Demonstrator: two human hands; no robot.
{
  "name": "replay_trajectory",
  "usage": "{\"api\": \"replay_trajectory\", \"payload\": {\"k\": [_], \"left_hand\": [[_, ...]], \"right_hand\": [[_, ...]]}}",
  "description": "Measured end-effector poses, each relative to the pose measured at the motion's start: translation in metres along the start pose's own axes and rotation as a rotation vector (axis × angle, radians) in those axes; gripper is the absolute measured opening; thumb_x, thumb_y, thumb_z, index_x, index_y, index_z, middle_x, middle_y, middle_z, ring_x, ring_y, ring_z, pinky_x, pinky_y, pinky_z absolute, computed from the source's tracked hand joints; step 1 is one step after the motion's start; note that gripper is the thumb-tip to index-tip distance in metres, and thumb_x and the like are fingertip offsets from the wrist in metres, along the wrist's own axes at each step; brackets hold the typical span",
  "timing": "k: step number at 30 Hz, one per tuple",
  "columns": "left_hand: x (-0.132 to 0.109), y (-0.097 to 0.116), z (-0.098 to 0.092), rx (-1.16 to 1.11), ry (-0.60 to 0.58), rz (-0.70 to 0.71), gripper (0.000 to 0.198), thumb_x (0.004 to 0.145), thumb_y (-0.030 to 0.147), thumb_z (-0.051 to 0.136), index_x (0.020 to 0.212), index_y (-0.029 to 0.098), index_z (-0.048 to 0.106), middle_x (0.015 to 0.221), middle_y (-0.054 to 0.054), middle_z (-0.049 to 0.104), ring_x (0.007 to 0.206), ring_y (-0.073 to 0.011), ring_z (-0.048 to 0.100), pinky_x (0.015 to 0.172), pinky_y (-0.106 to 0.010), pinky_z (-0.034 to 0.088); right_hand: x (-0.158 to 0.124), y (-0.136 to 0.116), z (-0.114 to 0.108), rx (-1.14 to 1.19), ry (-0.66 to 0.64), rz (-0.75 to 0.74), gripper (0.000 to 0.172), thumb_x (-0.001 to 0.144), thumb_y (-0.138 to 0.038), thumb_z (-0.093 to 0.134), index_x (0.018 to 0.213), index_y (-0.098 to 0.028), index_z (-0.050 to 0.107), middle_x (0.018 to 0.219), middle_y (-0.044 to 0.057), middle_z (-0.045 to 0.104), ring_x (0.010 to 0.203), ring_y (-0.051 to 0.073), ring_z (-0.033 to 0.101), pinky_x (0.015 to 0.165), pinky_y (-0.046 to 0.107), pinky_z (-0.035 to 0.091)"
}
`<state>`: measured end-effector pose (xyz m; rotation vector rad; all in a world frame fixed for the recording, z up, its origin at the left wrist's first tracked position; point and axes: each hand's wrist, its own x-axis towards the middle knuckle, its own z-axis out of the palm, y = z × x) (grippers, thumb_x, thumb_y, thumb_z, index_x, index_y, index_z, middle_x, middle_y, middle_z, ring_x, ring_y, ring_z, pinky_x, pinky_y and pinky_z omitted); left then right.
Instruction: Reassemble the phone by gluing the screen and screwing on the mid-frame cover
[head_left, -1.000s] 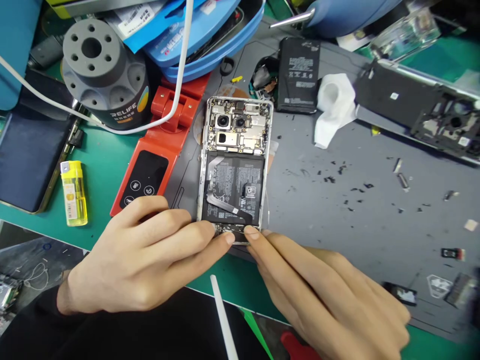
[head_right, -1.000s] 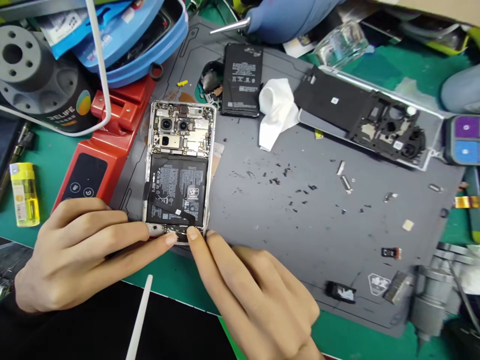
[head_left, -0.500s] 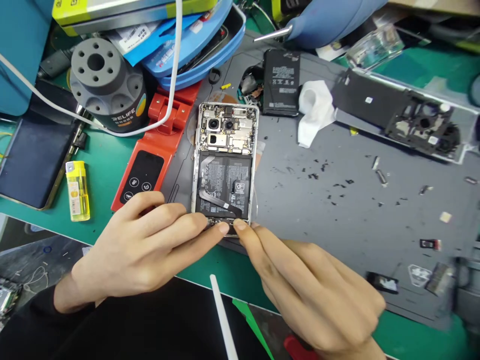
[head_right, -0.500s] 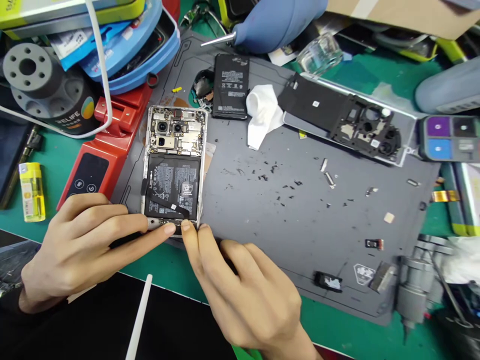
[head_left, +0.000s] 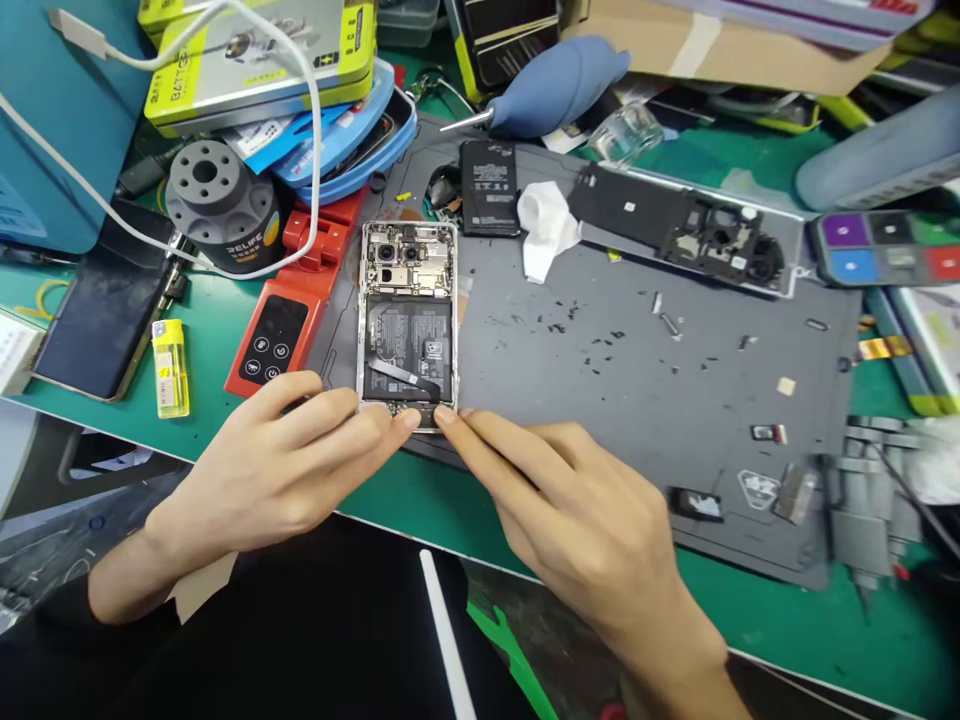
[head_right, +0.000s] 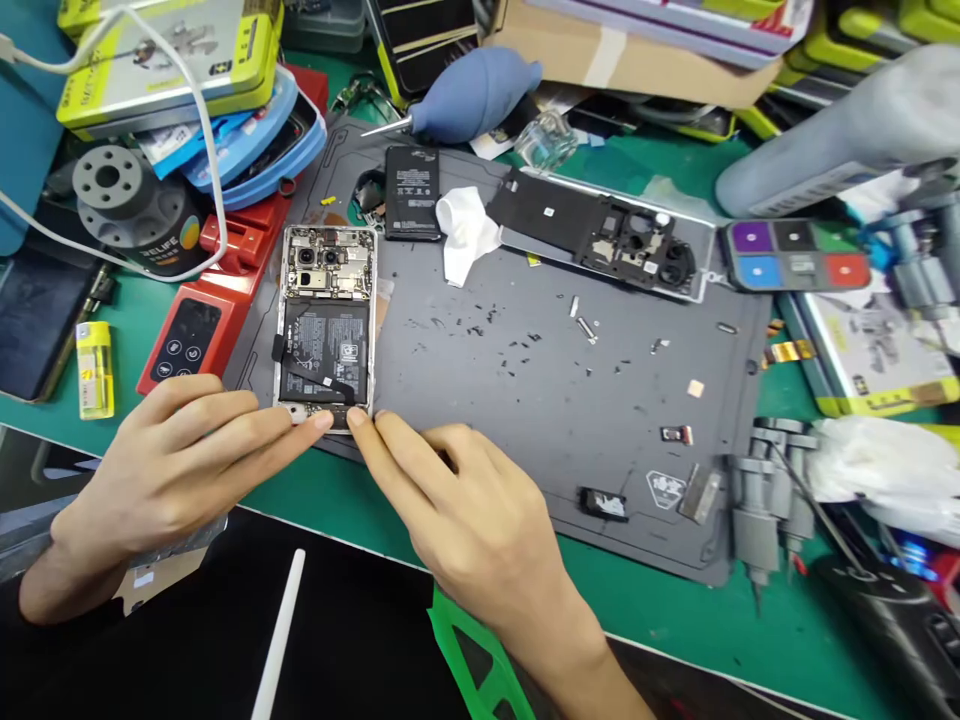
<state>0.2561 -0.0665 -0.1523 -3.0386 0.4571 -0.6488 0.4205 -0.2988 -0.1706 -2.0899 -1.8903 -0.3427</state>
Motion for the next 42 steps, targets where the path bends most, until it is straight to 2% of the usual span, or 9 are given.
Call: {"api": "replay_trajectory", "payload": {"k": [5,10,15,17,21,26,31,36,42], "left_hand": [[-0.013,0.003,0.005,0.019,-0.040,-0.067,0.039,0.116,0.006,0.055,0.151,0.016,0.068,0.121,-0.004,0.084,0.107,-0.0186,0.076,0.098,-0.039,0.058],[-0.022,0.006,0.008,0.037,0.030,-0.088,0.045,0.110,0.002,0.067,0.150,0.019,0.072,0.121,-0.004,0.085,0.102,-0.0182,0.076,0.100,-0.037,0.058],[-0.047,0.009,0.012,-0.076,0.138,-0.160,0.048,0.107,0.012,0.076,0.151,0.033,0.076,0.131,0.001,0.082,0.115,-0.0197,0.077,0.119,-0.044,0.062],[-0.063,0.005,0.018,-0.088,0.292,-0.300,0.039,0.106,0.021,0.078,0.140,0.038,0.082,0.123,0.006,0.082,0.108,-0.0206,0.078,0.111,-0.049,0.068],[-0.087,0.000,0.025,-0.156,0.352,-0.386,0.024,0.101,0.024,0.081,0.122,0.037,0.087,0.106,0.002,0.081,0.093,-0.0212,0.074,0.084,-0.055,0.066],[-0.060,0.020,0.005,-0.324,0.289,-0.402,0.031,0.111,0.054,0.072,0.133,0.035,0.082,0.106,0.000,0.083,0.111,-0.0294,0.078,0.096,-0.057,0.071],[-0.025,0.026,-0.009,-0.364,0.118,-0.396,0.045,0.108,0.070,0.070,0.137,0.037,0.078,0.118,-0.002,0.084,0.125,-0.0316,0.076,0.101,-0.056,0.070],[-0.041,0.015,-0.005,-0.256,0.136,-0.454,0.032,0.110,0.054,0.078,0.137,0.037,0.076,0.117,-0.002,0.084,0.119,-0.0278,0.077,0.097,-0.051,0.066],[-0.037,0.016,0.011,-0.163,0.245,-0.517,0.027,0.107,0.034,0.086,0.132,0.028,0.076,0.113,-0.004,0.083,0.107,-0.0243,0.072,0.091,-0.046,0.058]], "right_hand": [[-0.009,0.004,-0.014,0.146,-0.027,-0.021,0.050,0.100,0.009,0.066,0.148,-0.006,0.071,0.135,0.010,0.084,0.098,0.021,0.074,0.083,0.038,0.062],[-0.066,0.027,-0.046,-0.030,0.239,0.286,0.085,0.089,0.010,0.082,0.162,-0.033,0.069,0.117,0.005,0.086,0.094,0.024,0.082,0.085,0.037,0.064],[-0.110,0.050,-0.057,-0.167,0.045,0.423,0.063,0.101,-0.014,0.084,0.160,-0.027,0.069,0.126,0.011,0.082,0.108,0.030,0.080,0.093,0.045,0.064],[-0.115,0.055,-0.056,-0.150,-0.003,0.407,0.051,0.104,-0.018,0.082,0.154,-0.025,0.073,0.126,0.010,0.081,0.109,0.028,0.078,0.093,0.043,0.064],[-0.115,0.058,-0.057,-0.102,-0.005,0.374,0.030,0.104,-0.015,0.081,0.134,-0.022,0.079,0.120,0.007,0.082,0.105,0.024,0.078,0.090,0.039,0.065],[-0.088,0.044,-0.054,-0.038,0.129,0.305,0.041,0.093,-0.003,0.088,0.130,-0.022,0.083,0.114,0.004,0.084,0.095,0.018,0.080,0.088,0.033,0.066],[-0.010,0.006,-0.033,0.065,0.136,0.218,0.048,0.093,-0.002,0.088,0.136,-0.024,0.082,0.113,0.003,0.084,0.090,0.017,0.077,0.080,0.032,0.061],[0.048,-0.019,-0.011,0.085,0.076,0.023,0.023,0.100,-0.013,0.085,0.123,-0.012,0.081,0.107,0.009,0.083,0.087,0.019,0.071,0.075,0.036,0.056],[0.059,-0.018,0.001,0.081,0.046,-0.005,0.015,0.104,-0.017,0.082,0.119,-0.012,0.083,0.105,0.008,0.083,0.091,0.020,0.068,0.081,0.034,0.058]]}}
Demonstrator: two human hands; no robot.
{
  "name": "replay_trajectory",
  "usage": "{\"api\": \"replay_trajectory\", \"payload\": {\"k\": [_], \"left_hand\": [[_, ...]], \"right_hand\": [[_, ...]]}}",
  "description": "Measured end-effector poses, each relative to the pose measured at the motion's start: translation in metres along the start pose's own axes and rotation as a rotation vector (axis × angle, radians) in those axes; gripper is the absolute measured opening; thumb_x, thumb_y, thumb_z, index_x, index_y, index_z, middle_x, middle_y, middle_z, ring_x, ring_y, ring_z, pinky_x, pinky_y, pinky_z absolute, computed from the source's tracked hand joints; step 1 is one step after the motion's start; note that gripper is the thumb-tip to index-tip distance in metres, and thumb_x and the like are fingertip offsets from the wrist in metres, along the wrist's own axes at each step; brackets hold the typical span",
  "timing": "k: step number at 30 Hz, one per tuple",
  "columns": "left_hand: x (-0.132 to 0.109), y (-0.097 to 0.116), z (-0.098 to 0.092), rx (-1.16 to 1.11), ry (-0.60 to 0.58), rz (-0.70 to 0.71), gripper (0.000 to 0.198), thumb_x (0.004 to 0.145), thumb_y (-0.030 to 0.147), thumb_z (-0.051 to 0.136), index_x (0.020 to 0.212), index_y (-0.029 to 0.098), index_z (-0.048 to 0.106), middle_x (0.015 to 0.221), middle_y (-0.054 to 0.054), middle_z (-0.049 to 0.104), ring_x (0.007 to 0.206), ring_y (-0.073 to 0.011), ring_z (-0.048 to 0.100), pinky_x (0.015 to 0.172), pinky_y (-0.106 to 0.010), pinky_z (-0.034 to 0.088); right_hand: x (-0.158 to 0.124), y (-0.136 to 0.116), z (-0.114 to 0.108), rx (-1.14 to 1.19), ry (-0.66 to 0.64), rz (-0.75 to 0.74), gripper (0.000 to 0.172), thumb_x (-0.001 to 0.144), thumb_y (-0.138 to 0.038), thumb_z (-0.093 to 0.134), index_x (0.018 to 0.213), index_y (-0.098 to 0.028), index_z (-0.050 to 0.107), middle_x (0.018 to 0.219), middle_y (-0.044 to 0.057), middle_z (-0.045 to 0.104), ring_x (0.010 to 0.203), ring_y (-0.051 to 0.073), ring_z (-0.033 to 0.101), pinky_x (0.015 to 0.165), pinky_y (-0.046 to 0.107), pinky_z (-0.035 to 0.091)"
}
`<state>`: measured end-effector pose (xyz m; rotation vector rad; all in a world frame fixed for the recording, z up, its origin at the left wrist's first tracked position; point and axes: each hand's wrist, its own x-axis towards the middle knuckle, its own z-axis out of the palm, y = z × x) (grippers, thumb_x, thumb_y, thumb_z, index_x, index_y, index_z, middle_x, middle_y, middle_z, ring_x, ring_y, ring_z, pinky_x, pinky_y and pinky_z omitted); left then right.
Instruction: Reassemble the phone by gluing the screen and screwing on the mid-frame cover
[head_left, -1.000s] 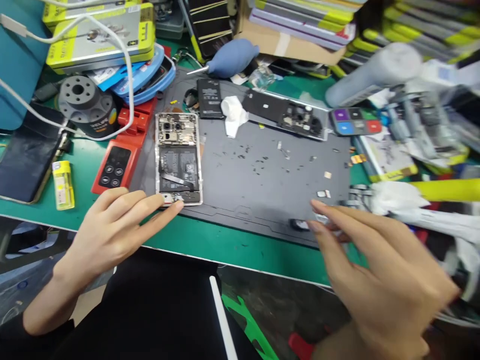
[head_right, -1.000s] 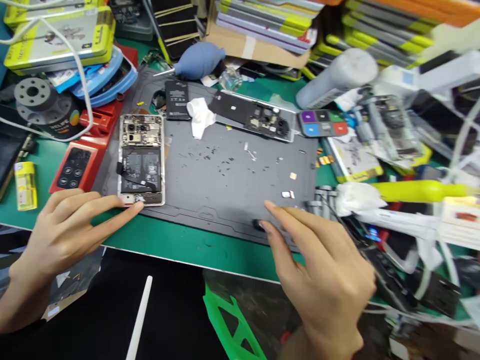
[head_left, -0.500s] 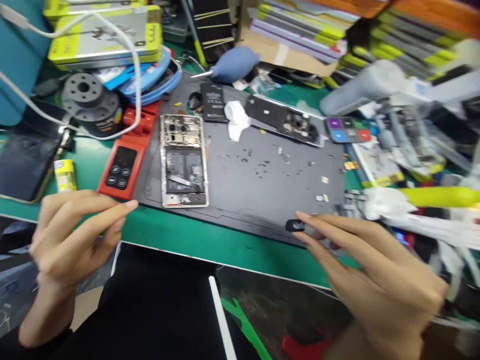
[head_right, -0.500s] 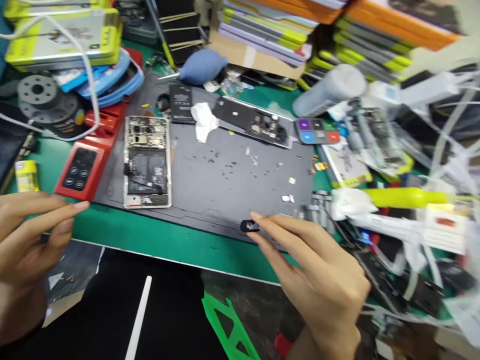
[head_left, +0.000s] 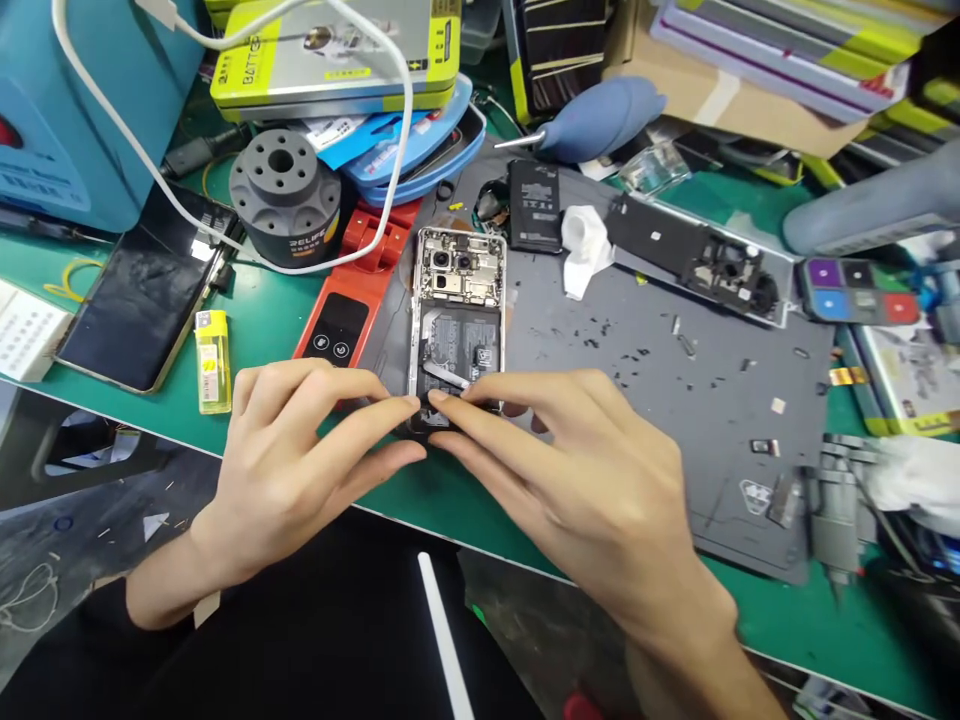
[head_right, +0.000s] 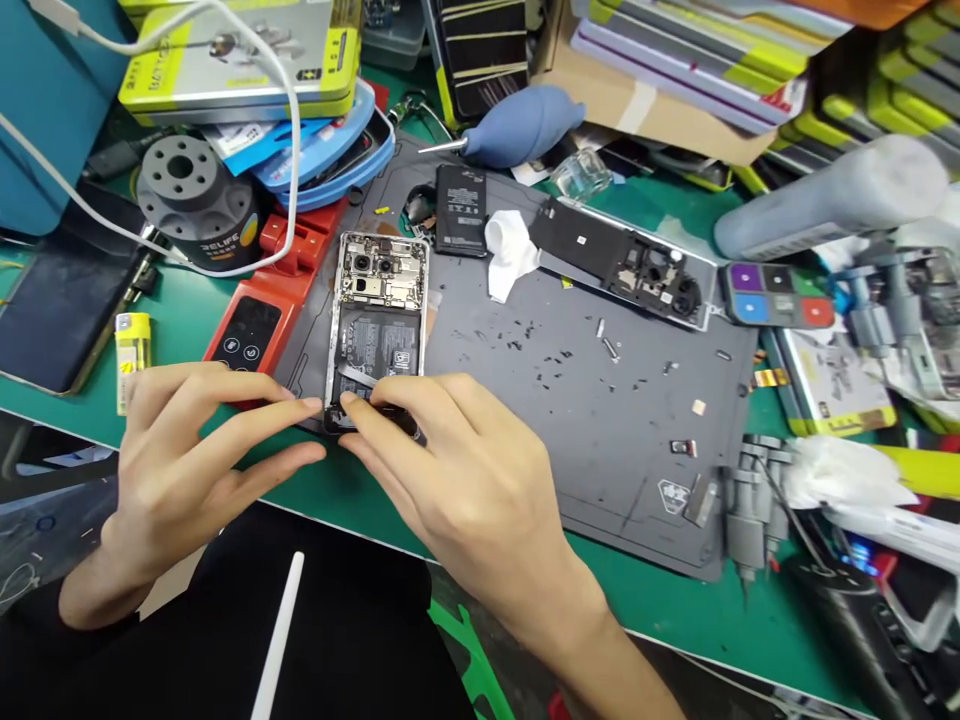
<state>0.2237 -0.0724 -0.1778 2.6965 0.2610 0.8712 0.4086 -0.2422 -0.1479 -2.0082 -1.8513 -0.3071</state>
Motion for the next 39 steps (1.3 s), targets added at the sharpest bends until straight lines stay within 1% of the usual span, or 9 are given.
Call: {"api": "replay_trajectory", "payload": {"k": [4,9,13,17,21,24,29,35,39], "left_hand": [[0.007,0.006,0.005,0.018,-0.044,-0.033,0.021,0.109,0.033,0.083,0.129,0.030,0.076,0.115,-0.004,0.083,0.112,-0.0260,0.070,0.091,-0.048,0.056],[0.009,0.011,0.006,0.015,-0.075,-0.070,0.021,0.108,0.033,0.084,0.128,0.030,0.078,0.117,-0.003,0.084,0.114,-0.0274,0.067,0.096,-0.053,0.052],[0.012,0.016,0.007,0.019,-0.105,-0.089,0.021,0.108,0.033,0.084,0.128,0.032,0.079,0.116,-0.001,0.085,0.114,-0.0282,0.067,0.095,-0.054,0.049],[0.015,0.023,0.007,0.045,-0.118,-0.129,0.014,0.109,0.033,0.082,0.123,0.032,0.081,0.117,0.000,0.085,0.115,-0.0288,0.065,0.097,-0.055,0.047],[0.017,0.029,0.004,0.098,-0.146,-0.130,0.021,0.110,0.031,0.080,0.131,0.034,0.081,0.119,-0.001,0.084,0.115,-0.0269,0.068,0.098,-0.051,0.048],[0.015,0.025,0.002,0.054,-0.155,-0.047,0.025,0.111,0.018,0.076,0.130,0.032,0.081,0.121,0.001,0.085,0.116,-0.0225,0.071,0.101,-0.046,0.048],[0.015,0.010,-0.001,0.035,-0.204,0.255,0.031,0.115,0.007,0.058,0.133,0.013,0.082,0.126,-0.001,0.088,0.116,-0.0207,0.074,0.097,-0.042,0.051],[0.015,0.007,-0.003,0.087,-0.200,0.381,0.033,0.110,0.004,0.062,0.138,0.005,0.079,0.128,-0.007,0.086,0.119,-0.0230,0.075,0.090,-0.041,0.057],[0.015,0.007,-0.003,0.114,-0.193,0.413,0.033,0.109,0.005,0.063,0.137,0.003,0.080,0.130,-0.009,0.084,0.119,-0.0225,0.074,0.089,-0.040,0.057]], "right_hand": [[-0.002,0.000,0.001,0.014,-0.019,0.016,0.021,0.106,-0.018,0.081,0.125,-0.010,0.082,0.109,0.009,0.082,0.095,0.021,0.068,0.084,0.034,0.059],[-0.020,0.004,-0.006,0.008,-0.014,0.080,0.045,0.102,-0.014,0.085,0.144,-0.007,0.073,0.118,0.012,0.081,0.105,0.021,0.071,0.094,0.036,0.061],[-0.041,0.004,-0.006,-0.001,0.062,0.139,0.043,0.095,-0.007,0.089,0.136,-0.012,0.076,0.111,0.007,0.080,0.100,0.017,0.072,0.092,0.034,0.060],[-0.053,0.002,0.002,0.015,0.180,0.153,0.038,0.090,0.001,0.090,0.124,-0.011,0.079,0.104,0.005,0.079,0.092,0.017,0.071,0.081,0.035,0.057],[-0.055,0.001,0.007,0.052,0.184,0.150,0.035,0.093,0.001,0.087,0.126,-0.011,0.079,0.106,0.007,0.078,0.093,0.018,0.069,0.081,0.037,0.056],[-0.055,0.001,0.008,0.036,0.161,0.113,0.040,0.093,-0.001,0.089,0.131,-0.009,0.078,0.110,0.009,0.079,0.097,0.020,0.069,0.085,0.039,0.056],[-0.052,0.003,0.008,-0.008,0.115,0.065,0.047,0.093,0.001,0.088,0.138,-0.006,0.076,0.117,0.011,0.084,0.095,0.020,0.067,0.086,0.042,0.054],[-0.050,0.004,0.011,0.027,0.080,0.016,0.041,0.105,0.000,0.074,0.145,-0.005,0.073,0.122,0.010,0.088,0.098,0.021,0.067,0.086,0.043,0.052],[-0.051,0.003,0.011,0.007,0.070,0.018,0.040,0.103,0.000,0.077,0.143,-0.006,0.075,0.120,0.009,0.088,0.101,0.021,0.066,0.088,0.043,0.051]]}}
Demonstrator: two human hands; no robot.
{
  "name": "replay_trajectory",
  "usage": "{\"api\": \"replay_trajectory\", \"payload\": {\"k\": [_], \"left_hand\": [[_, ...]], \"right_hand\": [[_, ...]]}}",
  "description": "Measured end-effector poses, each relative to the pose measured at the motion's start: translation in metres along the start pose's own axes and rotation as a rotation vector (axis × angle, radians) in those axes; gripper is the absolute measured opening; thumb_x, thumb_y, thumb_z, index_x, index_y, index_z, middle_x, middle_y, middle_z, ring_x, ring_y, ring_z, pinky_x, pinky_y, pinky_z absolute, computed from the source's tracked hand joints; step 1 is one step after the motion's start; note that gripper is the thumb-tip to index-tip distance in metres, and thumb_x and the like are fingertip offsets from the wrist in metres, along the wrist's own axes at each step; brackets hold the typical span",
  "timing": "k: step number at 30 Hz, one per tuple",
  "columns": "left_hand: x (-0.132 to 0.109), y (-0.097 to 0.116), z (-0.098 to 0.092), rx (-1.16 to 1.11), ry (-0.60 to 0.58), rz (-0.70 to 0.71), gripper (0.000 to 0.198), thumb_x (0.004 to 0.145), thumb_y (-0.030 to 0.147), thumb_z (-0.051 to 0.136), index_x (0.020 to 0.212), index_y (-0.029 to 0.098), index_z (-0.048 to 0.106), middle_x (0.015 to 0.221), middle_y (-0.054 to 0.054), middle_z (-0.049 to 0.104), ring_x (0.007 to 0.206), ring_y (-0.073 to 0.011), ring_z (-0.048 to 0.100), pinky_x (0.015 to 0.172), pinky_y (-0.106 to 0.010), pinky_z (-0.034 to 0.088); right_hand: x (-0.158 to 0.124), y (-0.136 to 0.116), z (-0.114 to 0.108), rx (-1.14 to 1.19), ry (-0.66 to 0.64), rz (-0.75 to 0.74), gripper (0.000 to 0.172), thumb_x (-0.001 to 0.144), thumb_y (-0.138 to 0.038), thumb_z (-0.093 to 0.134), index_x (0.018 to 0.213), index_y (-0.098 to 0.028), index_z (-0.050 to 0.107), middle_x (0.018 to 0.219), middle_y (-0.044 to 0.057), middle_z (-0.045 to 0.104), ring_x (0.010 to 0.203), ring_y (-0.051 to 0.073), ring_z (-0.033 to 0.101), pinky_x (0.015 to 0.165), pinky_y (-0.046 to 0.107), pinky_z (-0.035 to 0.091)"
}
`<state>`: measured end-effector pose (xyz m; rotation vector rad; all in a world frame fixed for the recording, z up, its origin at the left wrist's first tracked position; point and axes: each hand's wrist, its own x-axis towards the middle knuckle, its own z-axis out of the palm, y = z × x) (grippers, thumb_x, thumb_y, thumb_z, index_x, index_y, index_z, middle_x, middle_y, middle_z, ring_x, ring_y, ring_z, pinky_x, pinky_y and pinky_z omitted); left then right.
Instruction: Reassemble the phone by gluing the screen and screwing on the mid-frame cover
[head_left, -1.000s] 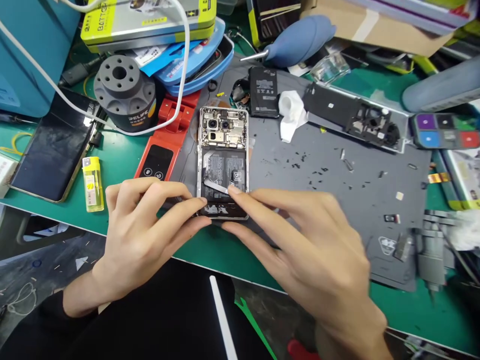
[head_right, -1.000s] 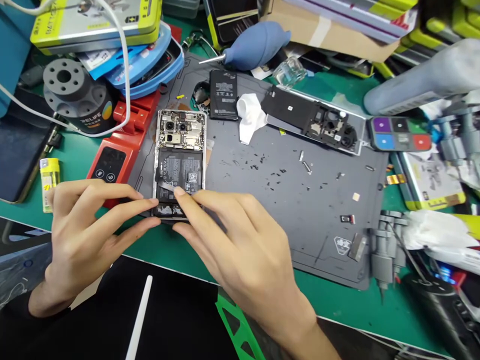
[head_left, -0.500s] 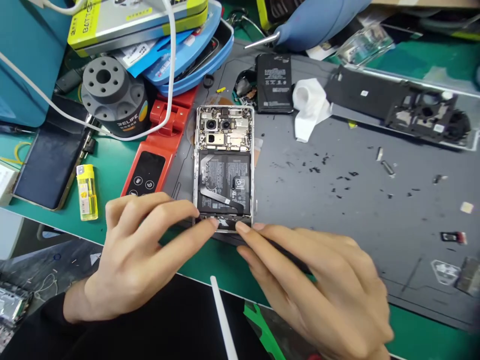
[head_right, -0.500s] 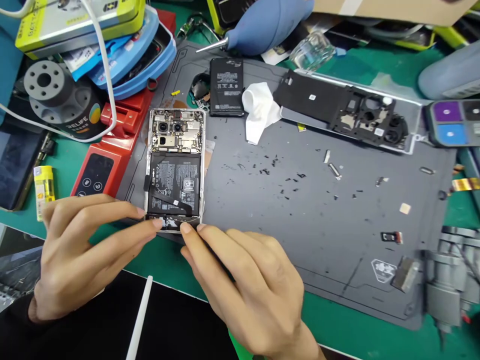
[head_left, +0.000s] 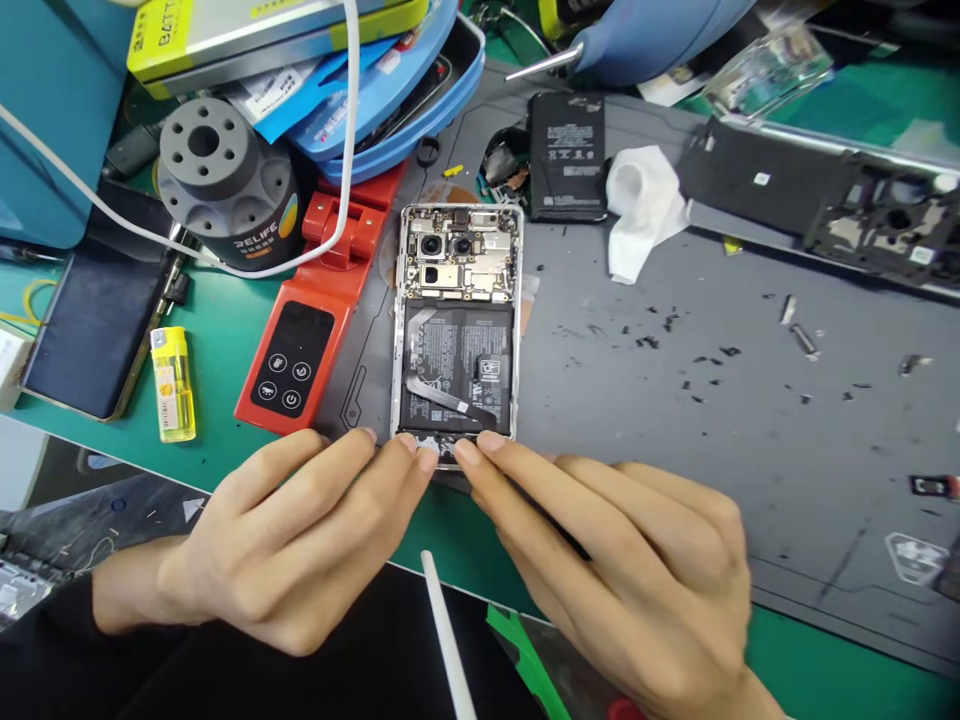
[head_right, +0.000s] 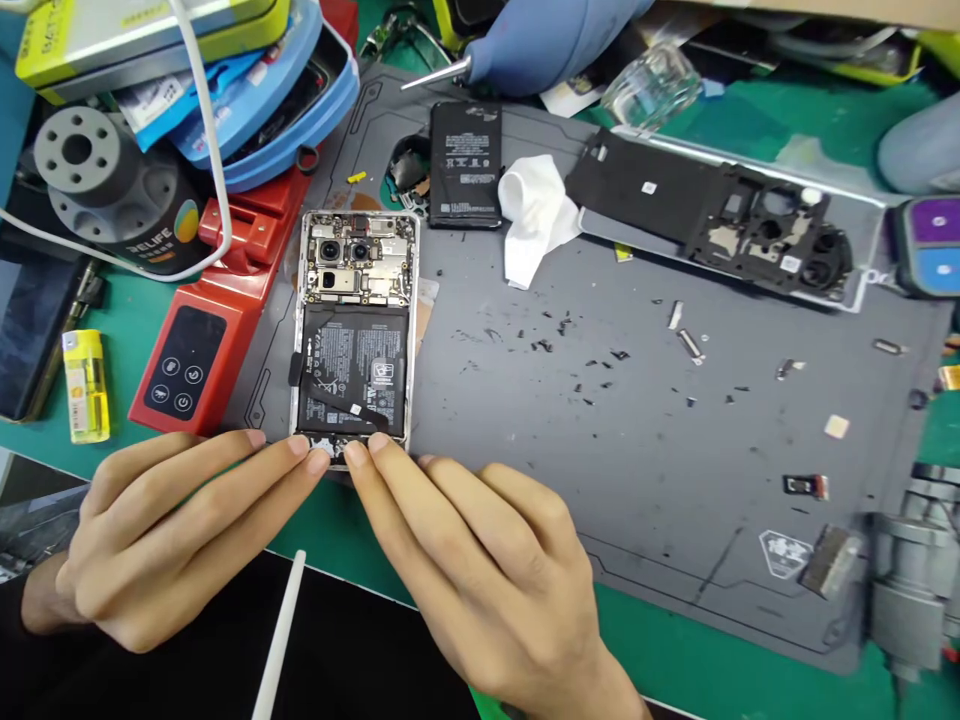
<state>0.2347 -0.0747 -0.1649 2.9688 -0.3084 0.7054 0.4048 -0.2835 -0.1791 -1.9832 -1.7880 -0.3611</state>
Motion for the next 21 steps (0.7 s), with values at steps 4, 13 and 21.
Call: {"api": "replay_trajectory", "payload": {"k": [4,13,21], "left_hand": [[0.001,-0.002,0.000,-0.029,0.011,-0.011,0.031,0.109,0.005,0.064,0.136,0.004,0.080,0.128,-0.010,0.083,0.115,-0.0225,0.073,0.090,-0.040,0.060],[0.001,-0.007,0.006,-0.138,0.045,-0.095,0.033,0.113,0.006,0.056,0.134,0.013,0.081,0.129,-0.009,0.083,0.117,-0.0250,0.079,0.094,-0.043,0.060],[0.000,0.001,0.006,-0.064,0.026,-0.031,0.031,0.112,0.006,0.062,0.138,0.005,0.079,0.127,-0.009,0.084,0.114,-0.0235,0.077,0.096,-0.042,0.061]], "right_hand": [[-0.002,-0.001,-0.001,-0.001,0.007,0.013,0.044,0.100,-0.001,0.083,0.142,-0.006,0.075,0.120,0.011,0.088,0.100,0.021,0.066,0.088,0.043,0.051],[0.001,0.002,0.000,-0.062,0.022,-0.007,0.044,0.099,-0.004,0.085,0.141,-0.011,0.077,0.116,0.011,0.087,0.103,0.022,0.067,0.092,0.043,0.052],[0.008,0.000,-0.002,-0.130,0.022,-0.058,0.039,0.099,0.000,0.082,0.137,-0.007,0.078,0.117,0.010,0.088,0.106,0.023,0.067,0.092,0.043,0.053]]}}
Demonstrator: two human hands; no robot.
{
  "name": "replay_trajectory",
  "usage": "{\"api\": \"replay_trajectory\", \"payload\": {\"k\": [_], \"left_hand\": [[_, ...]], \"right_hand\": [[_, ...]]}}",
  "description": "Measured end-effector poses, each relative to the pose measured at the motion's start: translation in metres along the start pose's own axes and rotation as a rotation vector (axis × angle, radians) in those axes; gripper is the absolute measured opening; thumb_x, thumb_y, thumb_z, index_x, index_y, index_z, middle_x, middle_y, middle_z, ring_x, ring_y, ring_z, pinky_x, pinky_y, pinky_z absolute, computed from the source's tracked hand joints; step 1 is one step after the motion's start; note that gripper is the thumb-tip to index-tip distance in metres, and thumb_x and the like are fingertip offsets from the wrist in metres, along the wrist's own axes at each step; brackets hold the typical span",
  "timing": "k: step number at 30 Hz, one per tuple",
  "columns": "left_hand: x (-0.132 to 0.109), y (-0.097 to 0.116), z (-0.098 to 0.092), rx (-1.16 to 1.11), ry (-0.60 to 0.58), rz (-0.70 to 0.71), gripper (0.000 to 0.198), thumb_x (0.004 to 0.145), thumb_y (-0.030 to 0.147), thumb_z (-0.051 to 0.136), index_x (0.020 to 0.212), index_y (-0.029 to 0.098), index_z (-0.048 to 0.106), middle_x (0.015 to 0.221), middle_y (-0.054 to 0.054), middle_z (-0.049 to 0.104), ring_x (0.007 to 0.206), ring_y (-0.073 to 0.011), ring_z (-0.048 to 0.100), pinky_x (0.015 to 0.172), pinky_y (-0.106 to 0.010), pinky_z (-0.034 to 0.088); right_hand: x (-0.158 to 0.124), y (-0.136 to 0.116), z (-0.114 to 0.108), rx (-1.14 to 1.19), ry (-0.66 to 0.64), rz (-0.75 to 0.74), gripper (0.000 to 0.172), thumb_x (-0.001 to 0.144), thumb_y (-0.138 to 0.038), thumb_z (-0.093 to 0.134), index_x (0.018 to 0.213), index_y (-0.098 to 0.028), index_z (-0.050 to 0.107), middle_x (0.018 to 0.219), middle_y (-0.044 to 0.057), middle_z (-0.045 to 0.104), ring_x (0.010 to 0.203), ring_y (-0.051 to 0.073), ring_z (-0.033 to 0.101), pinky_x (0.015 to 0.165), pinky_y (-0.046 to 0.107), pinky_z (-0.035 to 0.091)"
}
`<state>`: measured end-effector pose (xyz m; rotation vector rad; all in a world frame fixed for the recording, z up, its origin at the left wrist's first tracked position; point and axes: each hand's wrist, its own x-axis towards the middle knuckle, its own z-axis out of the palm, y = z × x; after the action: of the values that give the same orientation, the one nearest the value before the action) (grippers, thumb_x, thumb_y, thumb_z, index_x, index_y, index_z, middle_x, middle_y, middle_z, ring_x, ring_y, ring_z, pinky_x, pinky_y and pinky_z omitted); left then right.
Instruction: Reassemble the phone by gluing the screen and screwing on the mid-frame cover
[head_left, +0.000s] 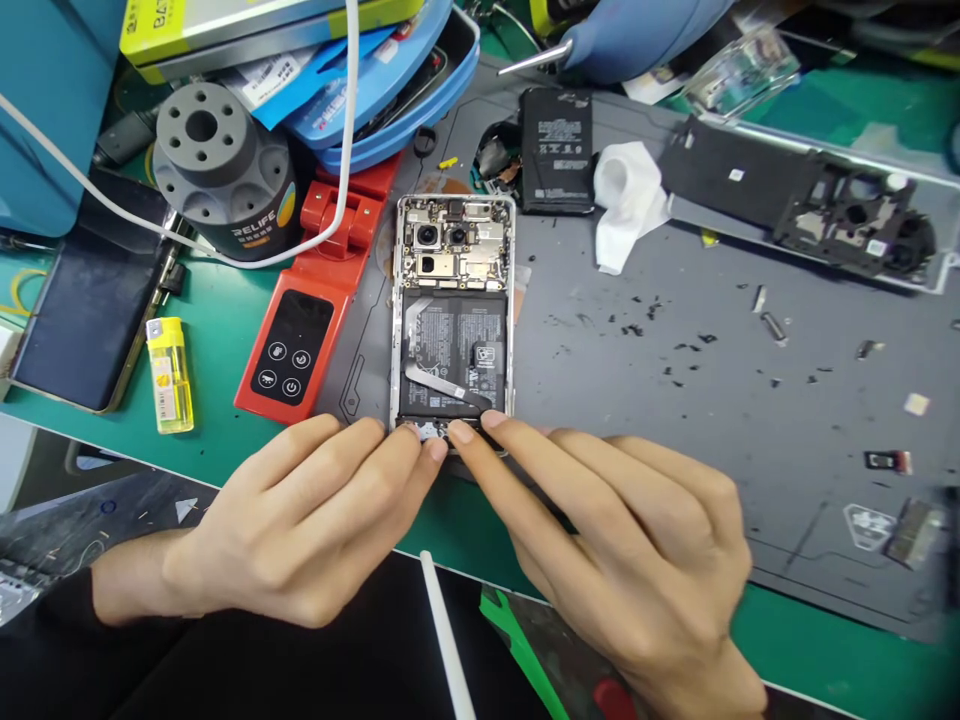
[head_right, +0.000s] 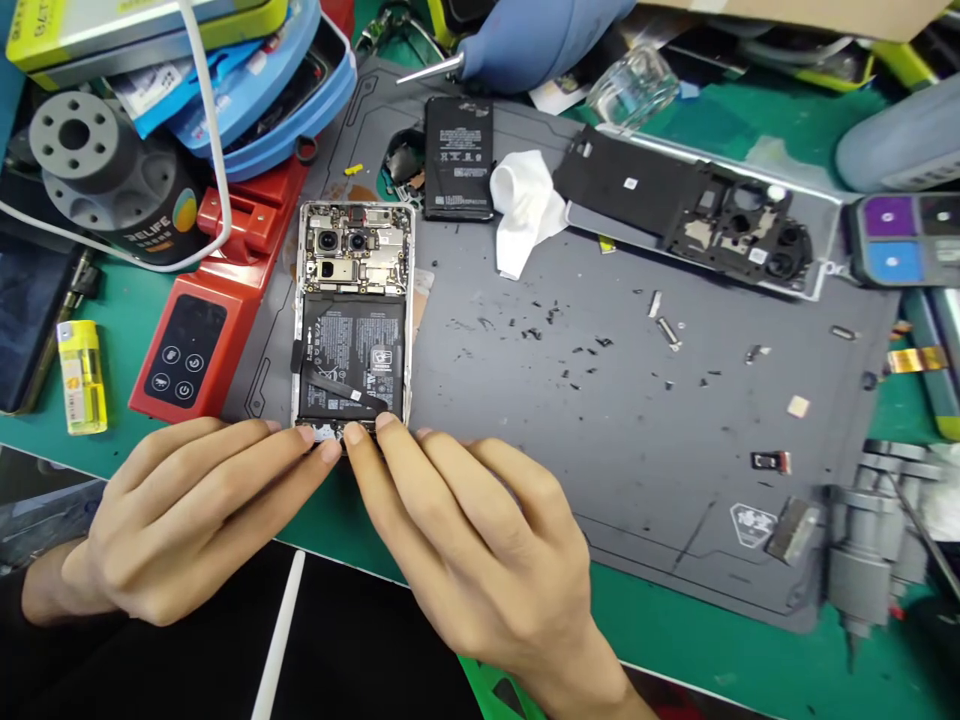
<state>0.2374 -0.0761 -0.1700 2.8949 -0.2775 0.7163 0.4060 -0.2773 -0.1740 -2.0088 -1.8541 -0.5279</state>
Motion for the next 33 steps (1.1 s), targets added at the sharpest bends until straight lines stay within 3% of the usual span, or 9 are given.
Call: {"api": "replay_trajectory", "payload": {"k": [4,9,16,21,28,33], "left_hand": [[0.000,0.001,0.001,-0.030,0.015,-0.003,0.032,0.113,0.004,0.056,0.135,0.005,0.079,0.126,-0.007,0.086,0.116,-0.0218,0.078,0.095,-0.039,0.063],[-0.001,0.001,0.001,-0.145,0.040,-0.123,0.029,0.116,0.008,0.054,0.129,0.006,0.079,0.122,-0.010,0.086,0.118,-0.0226,0.080,0.102,-0.040,0.066],[-0.004,0.003,0.002,-0.047,0.054,-0.128,0.020,0.111,0.011,0.070,0.127,0.015,0.081,0.131,-0.009,0.087,0.126,-0.0233,0.082,0.104,-0.039,0.069],[-0.006,0.006,0.004,-0.058,0.065,-0.103,0.025,0.113,0.007,0.063,0.130,0.009,0.080,0.131,-0.010,0.087,0.122,-0.0239,0.083,0.105,-0.039,0.069],[-0.012,0.001,0.001,-0.123,0.056,-0.081,0.031,0.115,0.008,0.054,0.132,0.002,0.079,0.139,-0.017,0.084,0.133,-0.0266,0.082,0.113,-0.039,0.070],[-0.012,0.003,0.003,-0.129,0.079,-0.153,0.023,0.114,0.010,0.061,0.127,0.008,0.080,0.134,-0.012,0.087,0.131,-0.0243,0.081,0.109,-0.038,0.071]], "right_hand": [[0.000,0.000,0.001,0.021,-0.014,-0.002,0.042,0.097,0.001,0.084,0.138,-0.007,0.077,0.118,0.009,0.088,0.106,0.022,0.069,0.093,0.043,0.055],[0.001,-0.002,0.001,0.039,-0.003,0.023,0.040,0.097,-0.003,0.087,0.135,-0.006,0.077,0.117,0.009,0.089,0.107,0.023,0.074,0.093,0.043,0.056],[0.000,-0.002,0.000,-0.075,0.000,-0.052,0.042,0.097,-0.004,0.089,0.136,-0.014,0.080,0.120,0.007,0.088,0.109,0.021,0.073,0.096,0.041,0.055],[-0.002,-0.003,-0.001,-0.103,0.014,-0.096,0.038,0.101,-0.002,0.081,0.135,-0.018,0.082,0.120,0.002,0.089,0.106,0.018,0.073,0.100,0.038,0.056],[-0.002,-0.005,-0.004,-0.092,-0.029,-0.110,0.037,0.101,-0.002,0.080,0.137,-0.011,0.081,0.119,0.005,0.089,0.108,0.021,0.073,0.098,0.041,0.056],[-0.003,-0.007,-0.003,-0.104,-0.033,-0.106,0.034,0.098,-0.005,0.086,0.131,-0.016,0.086,0.118,0.003,0.089,0.107,0.020,0.073,0.100,0.040,0.055]]}}
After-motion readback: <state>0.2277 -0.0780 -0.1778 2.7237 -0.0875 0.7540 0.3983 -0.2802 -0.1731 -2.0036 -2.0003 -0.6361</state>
